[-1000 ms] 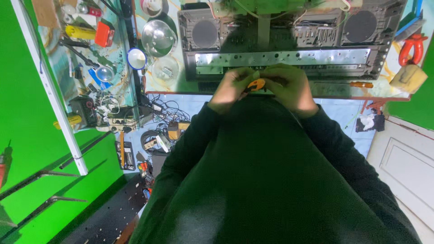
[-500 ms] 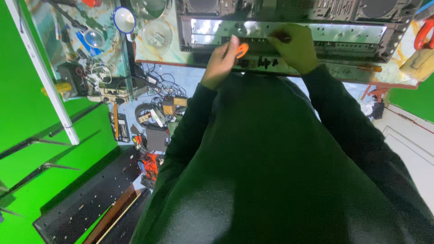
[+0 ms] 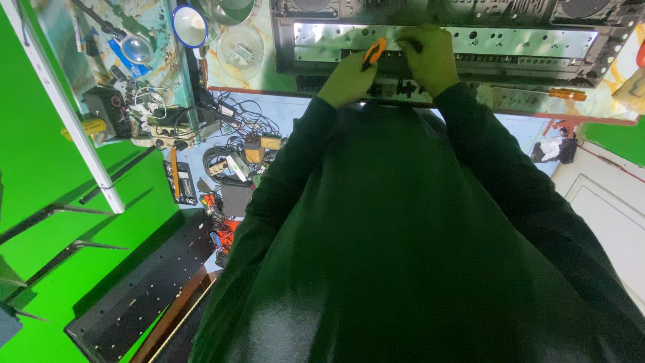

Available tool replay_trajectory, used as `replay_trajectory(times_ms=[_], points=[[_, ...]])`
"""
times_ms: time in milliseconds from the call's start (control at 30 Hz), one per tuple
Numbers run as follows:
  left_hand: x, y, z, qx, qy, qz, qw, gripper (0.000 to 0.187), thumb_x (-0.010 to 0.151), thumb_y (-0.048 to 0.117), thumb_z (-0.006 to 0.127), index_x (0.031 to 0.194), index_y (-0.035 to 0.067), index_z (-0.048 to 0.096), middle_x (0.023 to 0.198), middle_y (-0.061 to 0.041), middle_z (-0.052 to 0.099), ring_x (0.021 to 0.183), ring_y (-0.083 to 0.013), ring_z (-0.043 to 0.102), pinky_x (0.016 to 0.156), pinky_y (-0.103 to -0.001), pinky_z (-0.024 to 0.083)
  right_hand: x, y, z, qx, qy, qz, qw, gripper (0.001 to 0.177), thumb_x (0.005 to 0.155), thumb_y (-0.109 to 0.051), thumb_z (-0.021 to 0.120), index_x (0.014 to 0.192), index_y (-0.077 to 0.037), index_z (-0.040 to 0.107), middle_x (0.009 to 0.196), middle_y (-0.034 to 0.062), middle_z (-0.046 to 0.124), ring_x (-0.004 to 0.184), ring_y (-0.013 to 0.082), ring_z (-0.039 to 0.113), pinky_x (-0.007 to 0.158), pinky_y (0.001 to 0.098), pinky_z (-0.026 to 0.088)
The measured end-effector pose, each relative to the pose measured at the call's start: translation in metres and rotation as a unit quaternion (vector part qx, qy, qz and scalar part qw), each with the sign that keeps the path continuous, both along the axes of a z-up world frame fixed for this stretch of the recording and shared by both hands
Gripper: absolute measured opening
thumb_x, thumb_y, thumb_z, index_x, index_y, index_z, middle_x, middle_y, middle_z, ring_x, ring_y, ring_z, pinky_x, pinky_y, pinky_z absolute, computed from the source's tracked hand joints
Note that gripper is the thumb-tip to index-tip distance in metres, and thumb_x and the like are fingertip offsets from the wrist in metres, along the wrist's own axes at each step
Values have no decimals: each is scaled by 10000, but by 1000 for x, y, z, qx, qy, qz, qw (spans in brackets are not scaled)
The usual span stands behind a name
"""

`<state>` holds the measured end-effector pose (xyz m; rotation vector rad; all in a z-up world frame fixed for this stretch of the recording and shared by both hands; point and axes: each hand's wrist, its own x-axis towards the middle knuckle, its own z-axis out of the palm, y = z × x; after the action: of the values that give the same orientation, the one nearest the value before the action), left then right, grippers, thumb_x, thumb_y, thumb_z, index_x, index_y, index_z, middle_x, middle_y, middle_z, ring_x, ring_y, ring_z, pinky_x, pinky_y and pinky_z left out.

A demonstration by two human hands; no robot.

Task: The person uses a screwdriver to remove screws from a disassembled electronic device, likely a television or monitor, placed on a workbench. They repeatedly reach into a metal bowl to retrieve screws and continue unscrewing components from the device's chassis.

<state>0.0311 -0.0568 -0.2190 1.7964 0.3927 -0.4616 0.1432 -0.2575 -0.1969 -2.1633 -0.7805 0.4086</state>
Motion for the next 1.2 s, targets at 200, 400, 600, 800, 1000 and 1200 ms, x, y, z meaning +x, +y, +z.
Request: replay_trajectory(times_ms=[200,400,600,800,1000,1200], points=[[12,-1,8,37,-25,-38,998,302,937,254,613,967,-42,661,759,-184,685,682,-283,676,635,-446,504,-5,8,8,9,-36,-3,999,152,1016,-60,704,1136,9,768,984,177,722,825,292,674,743,386,535],[24,1,23,-4,28,-57,998,287,904,226,570,1022,-25,643,771,-224,691,707,-350,718,673,-481,537,-3,12,6,-2,-55,-1,998,191,937,-16,686,1113,43,734,980,208,697,861,355,658,765,421,529],[30,3,8,11,-31,-83,996,273,900,213,599,1017,-23,672,828,-251,704,803,-410,697,733,-502,519,-4,18,5,-49,-9,-27,998,156,932,-11,658,1066,23,732,943,206,686,865,374,649,767,456,522],[32,5,3,8,-49,-67,996,278,898,210,615,1032,-26,675,851,-243,709,812,-401,702,749,-486,536,-5,18,1,-47,-40,-41,997,116,951,-43,692,1022,48,708,960,223,694,886,386,666,780,466,525],[34,10,12,-6,-47,-60,997,257,903,184,602,1002,-40,680,797,-209,696,720,-333,690,684,-454,527,-4,22,3,-62,-18,-48,997,137,952,-49,704,1050,45,722,940,206,694,847,355,667,758,450,531],[27,14,16,-21,-19,-34,999,240,920,199,620,896,-38,648,650,-136,640,547,-208,610,528,-390,484,-6,20,9,-37,-28,-32,998,136,968,-42,696,1064,51,723,943,206,680,854,358,655,757,447,520]])
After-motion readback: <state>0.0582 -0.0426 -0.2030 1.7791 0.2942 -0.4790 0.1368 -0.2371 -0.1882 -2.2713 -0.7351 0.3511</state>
